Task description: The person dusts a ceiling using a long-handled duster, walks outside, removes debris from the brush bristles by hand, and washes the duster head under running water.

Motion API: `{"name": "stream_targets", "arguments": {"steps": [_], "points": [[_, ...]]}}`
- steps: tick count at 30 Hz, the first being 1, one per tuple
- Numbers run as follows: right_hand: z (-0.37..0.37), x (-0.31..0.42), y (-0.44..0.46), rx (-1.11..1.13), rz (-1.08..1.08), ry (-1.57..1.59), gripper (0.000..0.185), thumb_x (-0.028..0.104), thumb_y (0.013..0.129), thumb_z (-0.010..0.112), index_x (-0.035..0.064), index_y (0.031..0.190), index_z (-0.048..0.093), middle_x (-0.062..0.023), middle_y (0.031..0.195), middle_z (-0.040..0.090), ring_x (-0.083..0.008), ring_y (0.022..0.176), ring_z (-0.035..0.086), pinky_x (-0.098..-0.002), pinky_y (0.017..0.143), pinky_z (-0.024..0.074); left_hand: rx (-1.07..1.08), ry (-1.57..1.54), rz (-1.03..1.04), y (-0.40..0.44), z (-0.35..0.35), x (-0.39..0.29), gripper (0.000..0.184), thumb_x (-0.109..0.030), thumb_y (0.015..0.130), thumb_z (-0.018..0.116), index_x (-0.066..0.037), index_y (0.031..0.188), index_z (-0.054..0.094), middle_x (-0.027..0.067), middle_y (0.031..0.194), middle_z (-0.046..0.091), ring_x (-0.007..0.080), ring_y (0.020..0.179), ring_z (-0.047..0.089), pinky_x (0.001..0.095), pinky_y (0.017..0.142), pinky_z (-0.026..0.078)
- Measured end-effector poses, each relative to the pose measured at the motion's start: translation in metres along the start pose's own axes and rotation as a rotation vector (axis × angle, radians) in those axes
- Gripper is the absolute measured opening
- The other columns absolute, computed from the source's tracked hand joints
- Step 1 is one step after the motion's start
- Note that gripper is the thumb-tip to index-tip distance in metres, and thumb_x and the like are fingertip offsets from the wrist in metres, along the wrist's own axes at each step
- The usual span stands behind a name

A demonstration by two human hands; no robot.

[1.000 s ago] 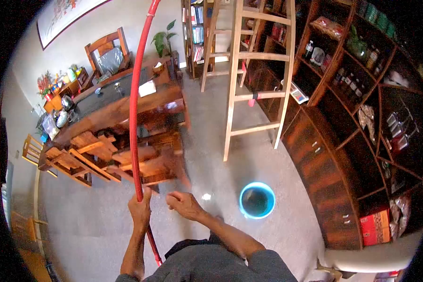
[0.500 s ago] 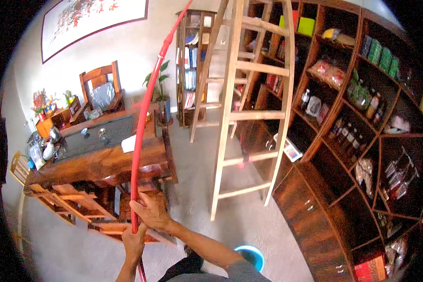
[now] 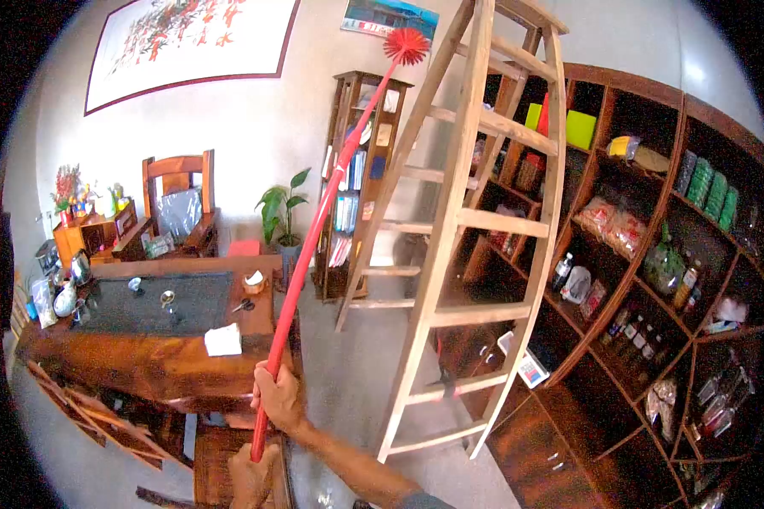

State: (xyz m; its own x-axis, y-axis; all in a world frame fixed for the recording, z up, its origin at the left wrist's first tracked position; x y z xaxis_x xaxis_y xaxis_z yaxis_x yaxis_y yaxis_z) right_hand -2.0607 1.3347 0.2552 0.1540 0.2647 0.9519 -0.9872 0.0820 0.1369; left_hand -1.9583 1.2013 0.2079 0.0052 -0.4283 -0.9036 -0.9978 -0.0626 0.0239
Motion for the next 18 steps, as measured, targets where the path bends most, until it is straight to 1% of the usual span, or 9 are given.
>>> {"name": "stream_targets", "arguments": {"steps": [1, 4, 7, 8, 11, 13, 14, 17, 18], "points": [[-0.006, 0.001, 0.014, -0.013, -0.025, -0.021, 0.022, 0.023, 0.094, 0.051, 0.0022, 0.101, 0.051, -0.0020, 0.066, 0.053, -0.0107, 0.051, 0.054, -0.0249, 0.047, 0.0462, 0.019, -0.010, -0.016, 0.011, 0.006, -0.002, 0.025, -0.027, 0.088, 0.066, -0.002, 0.087, 0.066, 0.0071, 0.071, 0.063, 0.0175, 0.068, 0.059, 0.0329, 0.065, 0.048], [-0.028, 0.002, 0.061, -0.097, -0.027, 0.061, 0.019, 0.020, 0.093, 0.050, 0.0021, 0.100, 0.051, -0.0012, 0.063, 0.051, -0.0104, 0.048, 0.052, -0.0258, 0.043, 0.0443, 0.039, 0.045, 0.096, 0.048, 0.023, -0.017, 0.030, -0.030, 0.087, 0.066, -0.001, 0.095, 0.065, 0.0110, 0.077, 0.064, 0.0231, 0.072, 0.061, 0.0355, 0.068, 0.049], [-0.060, 0.023, 0.120, -0.153, -0.103, 0.016, 0.017, 0.016, 0.091, 0.051, 0.0018, 0.100, 0.051, -0.0011, 0.062, 0.051, -0.0106, 0.046, 0.051, -0.0262, 0.042, 0.0440, 0.086, -0.073, 0.160, 0.090, 0.051, -0.035, 0.035, -0.030, 0.087, 0.066, -0.003, 0.108, 0.062, 0.0133, 0.084, 0.065, 0.0253, 0.076, 0.062, 0.0368, 0.071, 0.049], [-0.078, 0.026, 0.148, -0.184, -0.102, 0.030, 0.015, 0.014, 0.089, 0.052, 0.0016, 0.098, 0.052, -0.0014, 0.062, 0.051, -0.0110, 0.046, 0.051, -0.0265, 0.042, 0.0440, 0.102, 0.007, 0.175, 0.103, 0.062, -0.034, 0.039, -0.026, 0.088, 0.064, -0.006, 0.120, 0.057, 0.0143, 0.089, 0.064, 0.0250, 0.078, 0.062, 0.0367, 0.071, 0.049], [-0.127, 0.054, 0.218, -0.205, -0.180, -0.028, 0.015, 0.013, 0.089, 0.052, 0.0013, 0.097, 0.052, -0.0020, 0.062, 0.051, -0.0115, 0.045, 0.051, -0.0266, 0.042, 0.0446, 0.242, 0.178, 0.094, 0.128, 0.098, -0.019, 0.042, -0.025, 0.089, 0.063, -0.009, 0.126, 0.053, 0.0177, 0.092, 0.064, 0.0293, 0.081, 0.063, 0.0393, 0.073, 0.049], [-0.157, 0.056, 0.260, -0.193, -0.222, -0.039, 0.014, 0.014, 0.089, 0.052, 0.0008, 0.095, 0.053, -0.0027, 0.063, 0.052, -0.0121, 0.045, 0.052, -0.0265, 0.043, 0.0448, 0.182, 0.187, 0.147, 0.140, 0.115, -0.013, 0.044, -0.026, 0.089, 0.062, -0.012, 0.129, 0.052, 0.0208, 0.094, 0.064, 0.0341, 0.082, 0.063, 0.0428, 0.072, 0.049], [-0.169, 0.058, 0.278, -0.187, -0.234, -0.042, 0.014, 0.014, 0.089, 0.052, 0.0007, 0.095, 0.053, -0.0029, 0.063, 0.053, -0.0122, 0.045, 0.052, -0.0264, 0.043, 0.0449, 0.153, 0.188, 0.168, 0.147, 0.120, -0.022, 0.045, -0.027, 0.090, 0.061, -0.013, 0.131, 0.051, 0.0224, 0.095, 0.064, 0.0365, 0.083, 0.064, 0.0446, 0.072, 0.049], [-0.198, 0.065, 0.328, -0.203, -0.246, -0.066, 0.014, 0.015, 0.089, 0.052, 0.0006, 0.091, 0.054, -0.0032, 0.062, 0.053, -0.0125, 0.045, 0.053, -0.0263, 0.043, 0.0450, 0.316, 0.397, -0.032, 0.163, 0.123, -0.051, 0.046, -0.031, 0.089, 0.061, -0.018, 0.132, 0.050, 0.0247, 0.094, 0.063, 0.0413, 0.083, 0.063, 0.0483, 0.071, 0.049], [-0.206, 0.068, 0.342, -0.215, -0.245, -0.075, 0.015, 0.015, 0.089, 0.052, 0.0006, 0.090, 0.054, -0.0033, 0.062, 0.053, -0.0126, 0.045, 0.053, -0.0262, 0.043, 0.0449, 0.191, 0.319, 0.050, 0.173, 0.134, -0.013, 0.046, -0.036, 0.089, 0.059, -0.022, 0.132, 0.050, 0.0217, 0.090, 0.064, 0.0409, 0.079, 0.063, 0.0484, 0.069, 0.049]]}}
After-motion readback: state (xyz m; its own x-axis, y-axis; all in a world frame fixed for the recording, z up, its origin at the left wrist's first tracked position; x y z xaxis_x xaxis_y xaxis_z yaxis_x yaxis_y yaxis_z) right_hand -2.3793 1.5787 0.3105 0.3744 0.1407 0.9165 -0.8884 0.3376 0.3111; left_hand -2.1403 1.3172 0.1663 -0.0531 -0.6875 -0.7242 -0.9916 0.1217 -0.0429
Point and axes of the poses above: each hand's wrist, its own y-axis towards the middle knuckle, its own z-axis out of the palm, x = y × z, the point moved 9 cm from there along y, towards the middle knuckle
